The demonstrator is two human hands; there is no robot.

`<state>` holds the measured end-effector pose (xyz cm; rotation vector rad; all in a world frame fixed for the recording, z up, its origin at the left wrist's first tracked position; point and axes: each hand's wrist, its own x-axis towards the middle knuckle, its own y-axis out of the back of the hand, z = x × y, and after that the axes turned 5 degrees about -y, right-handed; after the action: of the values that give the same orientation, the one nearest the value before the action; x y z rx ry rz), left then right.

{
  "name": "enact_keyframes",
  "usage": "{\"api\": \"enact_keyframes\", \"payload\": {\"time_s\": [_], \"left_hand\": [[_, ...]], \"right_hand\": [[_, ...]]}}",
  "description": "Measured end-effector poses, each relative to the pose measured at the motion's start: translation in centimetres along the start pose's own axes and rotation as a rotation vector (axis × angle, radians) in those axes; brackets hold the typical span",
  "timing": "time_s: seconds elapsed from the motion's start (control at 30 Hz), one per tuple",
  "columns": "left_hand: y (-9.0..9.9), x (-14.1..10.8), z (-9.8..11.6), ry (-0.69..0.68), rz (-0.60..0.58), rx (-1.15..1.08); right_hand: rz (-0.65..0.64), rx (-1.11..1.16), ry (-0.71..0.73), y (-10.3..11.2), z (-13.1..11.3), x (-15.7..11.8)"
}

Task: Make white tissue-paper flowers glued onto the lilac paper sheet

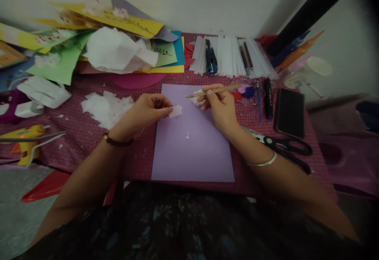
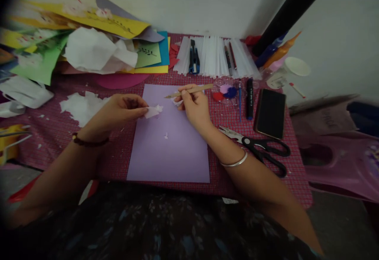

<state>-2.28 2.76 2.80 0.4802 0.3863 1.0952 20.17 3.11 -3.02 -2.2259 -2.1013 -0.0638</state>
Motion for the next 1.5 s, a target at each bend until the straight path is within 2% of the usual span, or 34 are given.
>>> {"api": "enact_keyframes", "payload": {"time_s": [0.1,0.2,0.33,0.53,0.77,0.9,1.0,1.1,1.23,1.33,1.5], "left_hand": [[-0.4,0.6,0.6,0.026,-0.056,0.051],[-1.1,1.5,0.6,0.014,-0.048,0.191],[-1.8,2.2,0.1,-0.007,-0.006,0.353],[-1.9,2.2,0.2,-0.071,-0.011,0.435],[-1.7,2.1,-0.2,-0.098,-0.024,0.467],[-1.6,2.0,-0.3,-0.125,-0.047,0.422],[-1.4,1.9,-0.5,-0.118,-0.017,0.365],[-1.5,1.9,-0.7,-0.099,0.021,0.383],[-1.6,2.0,-0.3,-0.069,0.004,0.403],[-0.8,1.9,0.4,-0.024,0.013,0.254],[0.8,1.6,0.8,0.049,0.122,-0.06]], "right_hand": [[0.06,0.015,0.024,0.7,-0.7,-0.8],[0.056,-0.005,0.046,1.0,-1.3,-1.8],[-0.027,-0.021,0.062,0.5,-1.3,-2.8],[-0.177,-0.11,0.043,-0.3,-0.3,-2.8],[-0.208,-0.279,0.077,-0.2,0.2,-2.6],[-0.211,-0.306,0.084,-0.2,0.3,-2.6],[-0.2,-0.296,0.098,-0.2,0.3,-2.6],[-0.17,-0.264,0.114,-0.2,0.3,-2.6],[-0.133,-0.222,0.13,-0.3,0.1,-2.6],[-0.08,-0.153,0.157,-0.2,-0.3,-2.9],[-0.023,-0.054,0.226,0.3,-1.1,-3.4]]}}
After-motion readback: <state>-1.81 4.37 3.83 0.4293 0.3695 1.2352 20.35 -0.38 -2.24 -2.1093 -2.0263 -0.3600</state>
